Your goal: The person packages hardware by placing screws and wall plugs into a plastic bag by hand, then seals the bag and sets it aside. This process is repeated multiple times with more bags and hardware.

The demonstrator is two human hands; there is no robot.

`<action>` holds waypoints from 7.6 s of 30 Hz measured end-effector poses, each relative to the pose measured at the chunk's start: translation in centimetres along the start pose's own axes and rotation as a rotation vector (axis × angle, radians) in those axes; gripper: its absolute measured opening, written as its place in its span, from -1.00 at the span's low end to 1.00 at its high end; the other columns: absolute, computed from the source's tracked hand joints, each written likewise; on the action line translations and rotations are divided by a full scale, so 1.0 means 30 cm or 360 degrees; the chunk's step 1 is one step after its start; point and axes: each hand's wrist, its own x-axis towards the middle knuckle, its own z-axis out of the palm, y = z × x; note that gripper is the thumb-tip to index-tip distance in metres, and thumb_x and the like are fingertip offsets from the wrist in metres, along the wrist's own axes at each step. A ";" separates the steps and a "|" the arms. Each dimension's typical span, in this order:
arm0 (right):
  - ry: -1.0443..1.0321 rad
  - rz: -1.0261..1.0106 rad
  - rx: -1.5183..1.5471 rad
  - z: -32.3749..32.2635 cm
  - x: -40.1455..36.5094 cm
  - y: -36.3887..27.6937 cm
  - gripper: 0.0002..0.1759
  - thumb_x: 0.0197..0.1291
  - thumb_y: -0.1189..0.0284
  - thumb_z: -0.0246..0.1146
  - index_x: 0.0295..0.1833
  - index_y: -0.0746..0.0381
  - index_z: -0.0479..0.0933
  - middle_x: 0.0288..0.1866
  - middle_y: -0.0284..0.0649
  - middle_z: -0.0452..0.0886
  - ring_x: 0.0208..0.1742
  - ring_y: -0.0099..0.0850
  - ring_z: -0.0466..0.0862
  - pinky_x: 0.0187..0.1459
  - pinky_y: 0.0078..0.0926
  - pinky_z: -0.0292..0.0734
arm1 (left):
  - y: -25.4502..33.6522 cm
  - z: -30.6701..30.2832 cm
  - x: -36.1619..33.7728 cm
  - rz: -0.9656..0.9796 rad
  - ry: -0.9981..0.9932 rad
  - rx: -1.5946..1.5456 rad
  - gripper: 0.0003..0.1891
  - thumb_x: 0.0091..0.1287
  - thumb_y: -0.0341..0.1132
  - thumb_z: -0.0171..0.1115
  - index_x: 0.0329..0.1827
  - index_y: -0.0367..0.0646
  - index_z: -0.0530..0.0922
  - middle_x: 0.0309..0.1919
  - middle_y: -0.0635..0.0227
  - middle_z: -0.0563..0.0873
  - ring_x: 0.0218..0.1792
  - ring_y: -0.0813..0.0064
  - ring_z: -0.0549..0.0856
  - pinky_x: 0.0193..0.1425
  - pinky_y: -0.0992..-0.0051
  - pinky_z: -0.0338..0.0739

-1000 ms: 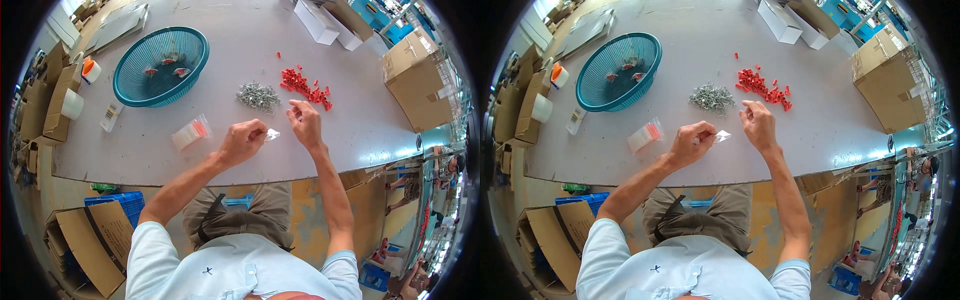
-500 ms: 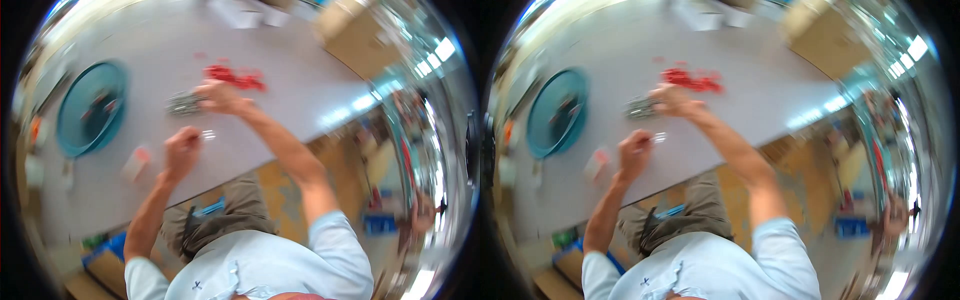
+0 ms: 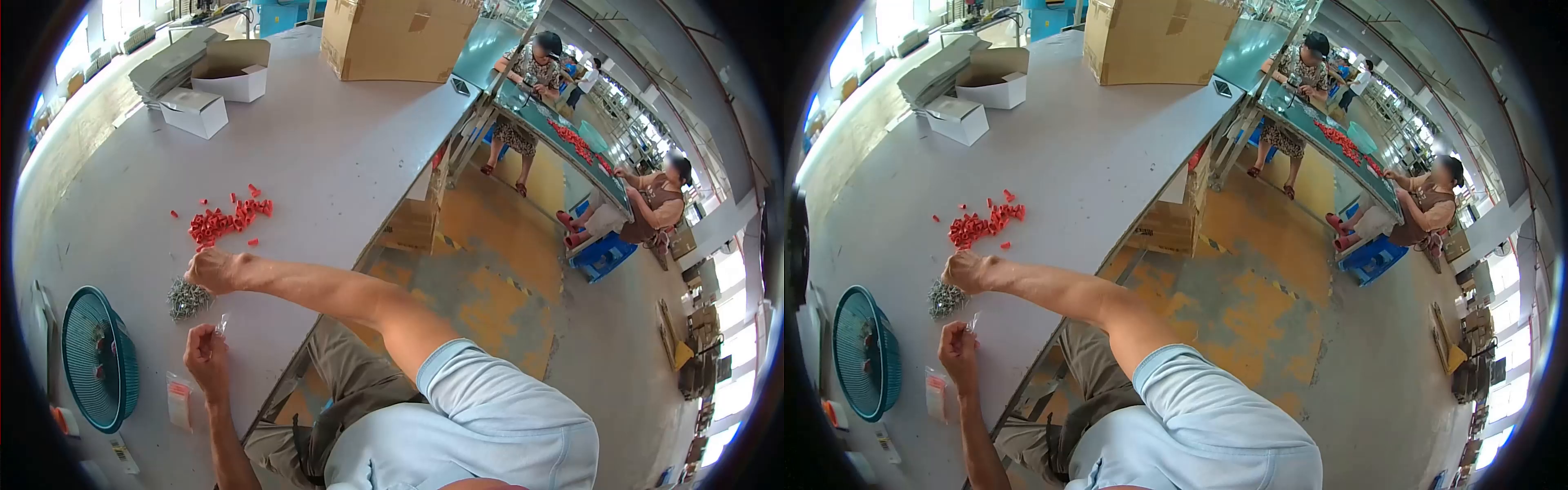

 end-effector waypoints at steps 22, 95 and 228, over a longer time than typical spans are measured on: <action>0.0763 0.0219 0.0596 0.042 -0.067 -0.060 -0.95 -0.04 0.57 0.36 -0.43 0.20 0.63 -0.43 -0.06 0.70 -0.30 -0.03 0.74 -0.18 -0.13 0.64 | -0.022 -0.015 -0.007 0.0023 0.0045 0.0011 -0.88 0.45 -0.57 0.25 -0.02 -0.24 0.63 -0.29 0.45 0.68 -0.35 0.71 0.61 -0.26 0.64 0.55; 0.0841 0.0399 0.0932 0.067 -0.315 -0.303 -0.87 0.30 0.48 0.44 -0.11 0.29 0.71 -0.47 -0.22 0.74 -0.43 -0.59 0.71 -0.39 -0.49 0.60 | 0.068 -0.026 -0.012 0.0110 0.0188 0.0278 -0.94 0.34 -0.52 0.34 -0.19 -0.35 0.70 -0.46 0.32 0.78 -0.41 0.70 0.72 -0.35 0.60 0.62; 0.0764 -0.0054 0.1300 -0.094 -0.170 -0.203 -0.86 0.21 0.65 0.47 -0.14 0.31 0.69 -0.17 -0.25 0.75 -0.21 -0.57 0.74 -0.25 -0.57 0.69 | 0.064 -0.072 0.060 -0.0459 0.0182 -0.0539 -0.92 0.38 -0.48 0.32 -0.16 -0.32 0.69 -0.41 0.33 0.76 -0.44 0.64 0.73 -0.35 0.60 0.67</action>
